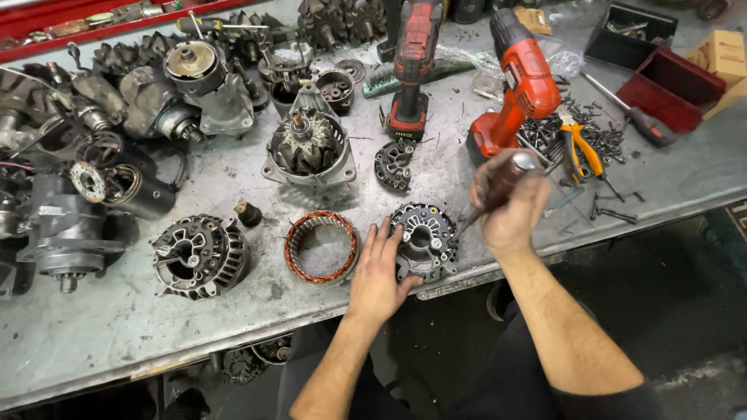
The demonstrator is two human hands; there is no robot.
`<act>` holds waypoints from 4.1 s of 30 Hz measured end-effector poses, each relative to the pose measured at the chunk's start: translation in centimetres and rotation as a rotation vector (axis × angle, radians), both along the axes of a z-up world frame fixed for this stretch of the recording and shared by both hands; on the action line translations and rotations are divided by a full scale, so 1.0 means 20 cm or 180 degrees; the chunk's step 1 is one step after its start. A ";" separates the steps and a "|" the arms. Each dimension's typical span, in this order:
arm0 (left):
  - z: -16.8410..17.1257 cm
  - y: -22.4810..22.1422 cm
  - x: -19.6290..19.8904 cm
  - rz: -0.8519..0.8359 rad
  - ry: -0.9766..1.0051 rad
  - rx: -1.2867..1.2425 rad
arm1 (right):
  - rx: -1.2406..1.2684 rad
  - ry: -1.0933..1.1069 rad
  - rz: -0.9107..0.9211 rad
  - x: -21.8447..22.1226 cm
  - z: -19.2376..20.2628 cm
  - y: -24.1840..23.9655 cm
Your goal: Repairing and reassembling automotive alternators on a workshop bench.
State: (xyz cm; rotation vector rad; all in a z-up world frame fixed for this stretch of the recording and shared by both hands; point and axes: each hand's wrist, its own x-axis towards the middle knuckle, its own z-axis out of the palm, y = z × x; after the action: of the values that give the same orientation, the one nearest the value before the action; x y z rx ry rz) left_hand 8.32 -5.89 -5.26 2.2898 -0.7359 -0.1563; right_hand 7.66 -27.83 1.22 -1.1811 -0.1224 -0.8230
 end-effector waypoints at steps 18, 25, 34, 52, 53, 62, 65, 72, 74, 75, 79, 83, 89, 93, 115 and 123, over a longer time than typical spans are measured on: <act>0.73 -0.45 0.14 -0.1110 -0.0281 -0.2092 | -0.2793 0.1253 -0.0346 -0.27 -0.03 -0.06; 0.72 -0.47 0.11 -0.0821 -0.0730 -0.2110 | -0.2732 0.2445 -0.0686 -0.22 -0.10 -0.06; 0.67 -0.46 0.16 -0.0321 -0.0289 -0.1989 | -0.2901 0.2573 -0.0373 -0.23 -0.04 -0.01; 0.55 -0.45 0.20 -0.0432 0.0191 -0.1968 | -0.2630 0.2275 -0.0056 -0.26 -0.07 -0.01; 0.53 -0.46 0.20 -0.0613 0.0260 -0.1942 | -0.2756 0.2320 -0.0022 -0.25 -0.10 -0.03; 0.58 -0.47 0.14 -0.0260 -0.0381 -0.1936 | -0.3133 0.2108 -0.0435 -0.25 -0.13 -0.03; 0.60 -0.46 0.13 -0.0187 -0.0530 -0.1861 | -0.3130 0.1756 -0.0259 -0.24 -0.17 -0.03; 0.57 -0.47 0.14 -0.0317 -0.0066 -0.1660 | -0.3411 0.1710 -0.0471 -0.23 -0.18 -0.05; 0.59 -0.46 0.14 -0.0312 -0.0143 -0.1771 | -0.3219 0.1799 -0.0228 -0.23 -0.18 -0.06; 0.60 -0.45 0.14 -0.0310 -0.0227 -0.1885 | -0.3027 0.1878 0.0008 -0.23 -0.19 -0.07; 0.60 -0.46 0.13 -0.0207 -0.0704 -0.1698 | -0.3235 0.2513 -0.0350 -0.22 -0.16 -0.05; 0.60 -0.46 0.12 -0.0168 -0.0315 -0.1622 | -0.3382 0.2360 -0.0416 -0.22 -0.16 -0.05; 0.60 -0.45 0.11 -0.0245 -0.0435 -0.1783 | -0.3351 0.2344 -0.0195 -0.22 -0.20 -0.07; 0.62 -0.45 0.11 -0.0412 -0.0014 -0.1476 | -0.3244 0.2116 -0.0302 -0.22 -0.07 -0.05; 0.54 -0.31 0.22 -0.1404 0.0637 -0.1038 | -0.5791 0.1105 0.0162 -0.21 0.94 0.05; 0.46 -0.34 0.20 -0.1301 0.0399 -0.1285 | -0.6123 0.1226 -0.0271 -0.21 0.94 0.04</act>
State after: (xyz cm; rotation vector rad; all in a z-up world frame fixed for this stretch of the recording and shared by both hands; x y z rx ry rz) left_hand 12.29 -12.72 3.94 1.7157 -1.0568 -0.3066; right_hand 3.44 -26.95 20.10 -3.1182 -0.6269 -0.3279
